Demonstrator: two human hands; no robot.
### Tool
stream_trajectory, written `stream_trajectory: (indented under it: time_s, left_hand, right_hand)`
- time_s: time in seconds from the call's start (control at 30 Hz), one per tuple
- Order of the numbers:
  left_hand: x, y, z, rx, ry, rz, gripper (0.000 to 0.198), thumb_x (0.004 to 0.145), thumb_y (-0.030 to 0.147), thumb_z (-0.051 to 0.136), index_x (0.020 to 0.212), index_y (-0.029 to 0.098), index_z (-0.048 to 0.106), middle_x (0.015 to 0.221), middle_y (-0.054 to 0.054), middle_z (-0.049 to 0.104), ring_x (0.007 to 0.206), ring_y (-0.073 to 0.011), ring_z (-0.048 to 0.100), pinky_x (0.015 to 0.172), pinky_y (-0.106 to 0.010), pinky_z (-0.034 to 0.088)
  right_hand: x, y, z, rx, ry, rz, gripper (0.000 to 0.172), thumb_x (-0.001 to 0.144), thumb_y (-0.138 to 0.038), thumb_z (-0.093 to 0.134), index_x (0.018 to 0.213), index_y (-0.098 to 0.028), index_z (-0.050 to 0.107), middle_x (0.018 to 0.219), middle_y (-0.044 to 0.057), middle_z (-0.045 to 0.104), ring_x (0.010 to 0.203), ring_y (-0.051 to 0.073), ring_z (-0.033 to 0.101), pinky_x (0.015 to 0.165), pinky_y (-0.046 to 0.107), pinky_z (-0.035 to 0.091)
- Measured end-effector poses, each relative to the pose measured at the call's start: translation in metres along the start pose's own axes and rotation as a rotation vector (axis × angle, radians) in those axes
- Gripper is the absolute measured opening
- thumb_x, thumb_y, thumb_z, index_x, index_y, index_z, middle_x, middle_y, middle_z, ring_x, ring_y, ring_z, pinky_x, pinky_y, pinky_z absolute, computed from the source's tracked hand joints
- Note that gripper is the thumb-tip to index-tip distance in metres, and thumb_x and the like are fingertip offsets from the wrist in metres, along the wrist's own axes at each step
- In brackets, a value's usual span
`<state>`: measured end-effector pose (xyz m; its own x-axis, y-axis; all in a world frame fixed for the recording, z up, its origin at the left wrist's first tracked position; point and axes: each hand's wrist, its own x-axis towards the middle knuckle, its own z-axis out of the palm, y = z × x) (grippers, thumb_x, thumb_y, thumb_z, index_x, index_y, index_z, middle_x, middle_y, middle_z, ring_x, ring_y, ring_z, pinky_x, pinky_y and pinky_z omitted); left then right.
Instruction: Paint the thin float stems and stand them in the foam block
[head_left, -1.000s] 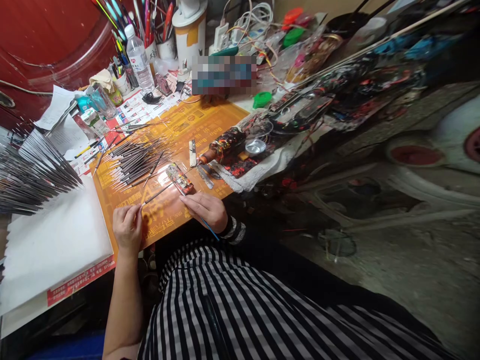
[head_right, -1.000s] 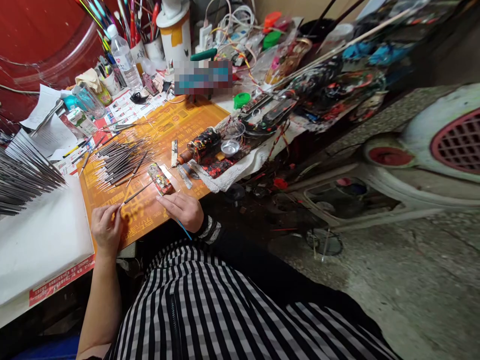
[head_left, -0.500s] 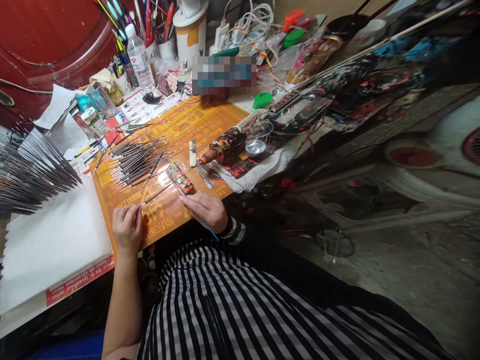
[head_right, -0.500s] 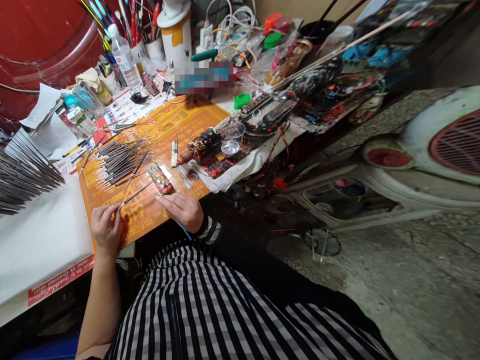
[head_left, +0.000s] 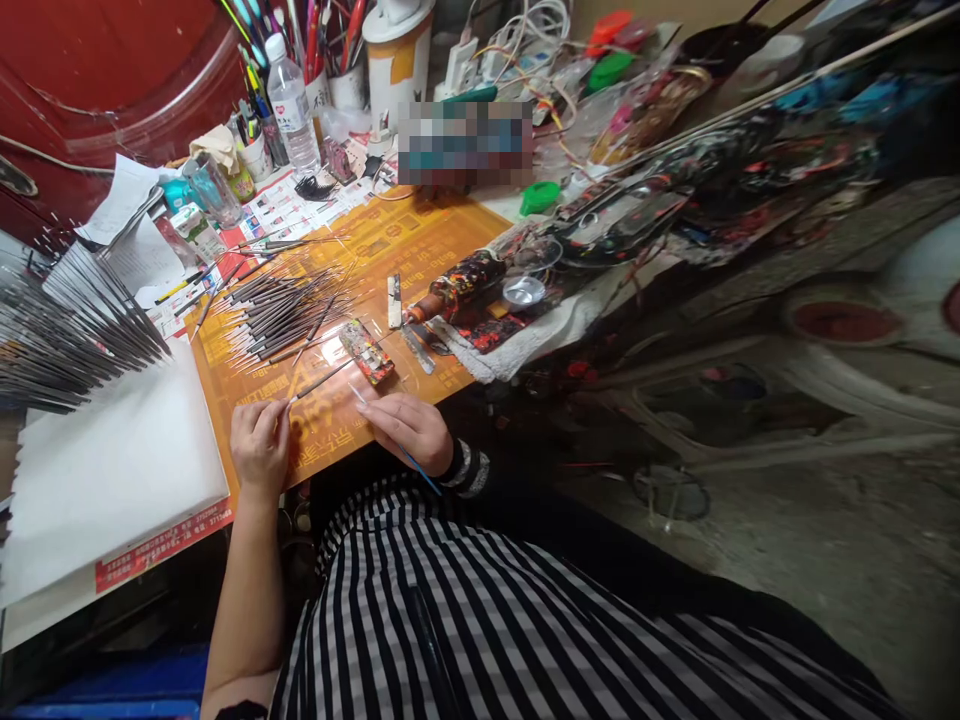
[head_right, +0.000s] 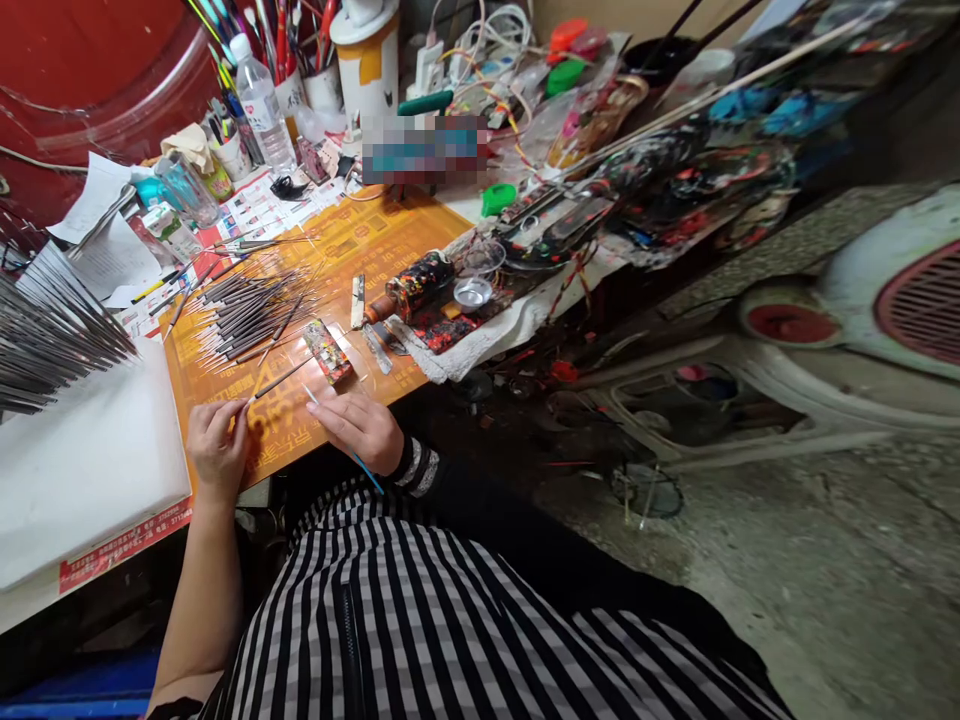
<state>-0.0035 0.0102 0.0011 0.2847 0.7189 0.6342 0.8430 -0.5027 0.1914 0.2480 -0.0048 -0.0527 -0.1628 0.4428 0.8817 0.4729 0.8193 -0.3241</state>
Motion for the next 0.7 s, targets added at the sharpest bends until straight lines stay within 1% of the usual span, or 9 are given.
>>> stream_trajectory:
  time_s: [0.17, 0.3, 0.5, 0.7]
  left_hand:
    - [0.000, 0.004, 0.001, -0.002, 0.007, -0.011, 0.014, 0.097, 0.025, 0.059, 0.101, 0.022, 0.072, 0.088, -0.006, 0.069, 0.083, -0.0185, 0.059, 0.080, -0.034, 0.047]
    - [-0.001, 0.009, 0.000, 0.008, 0.002, -0.009, 0.014, 0.097, 0.025, 0.058, 0.099, 0.021, 0.071, 0.087, -0.005, 0.069, 0.082, -0.0177, 0.059, 0.079, -0.033, 0.047]
    - [-0.002, 0.012, -0.002, 0.023, -0.002, 0.004, 0.014, 0.098, 0.025, 0.058, 0.097, 0.020, 0.071, 0.086, -0.005, 0.068, 0.082, -0.0172, 0.058, 0.079, -0.031, 0.048]
    - [-0.003, 0.012, -0.002, 0.026, -0.032, -0.028, 0.017, 0.099, 0.028, 0.056, 0.096, 0.021, 0.071, 0.085, -0.005, 0.068, 0.081, -0.0174, 0.058, 0.078, -0.032, 0.048]
  right_hand:
    - [0.003, -0.023, 0.021, 0.098, -0.069, -0.054, 0.057, 0.097, -0.007, 0.051, 0.152, -0.014, 0.040, 0.107, 0.012, 0.075, 0.100, 0.020, 0.073, 0.086, 0.035, 0.064]
    - [-0.004, -0.027, 0.034, 0.063, -0.066, -0.059, 0.055, 0.097, -0.009, 0.053, 0.151, -0.015, 0.043, 0.110, 0.012, 0.075, 0.102, 0.021, 0.073, 0.088, 0.036, 0.064]
    - [-0.011, -0.026, 0.037, 0.028, -0.127, -0.079, 0.053, 0.097, -0.009, 0.055, 0.150, -0.015, 0.047, 0.116, 0.014, 0.075, 0.107, 0.024, 0.072, 0.092, 0.038, 0.062]
    - [-0.010, -0.027, 0.037, -0.012, -0.160, -0.090, 0.052, 0.098, -0.008, 0.051, 0.149, -0.014, 0.048, 0.117, 0.014, 0.075, 0.110, 0.023, 0.071, 0.094, 0.038, 0.062]
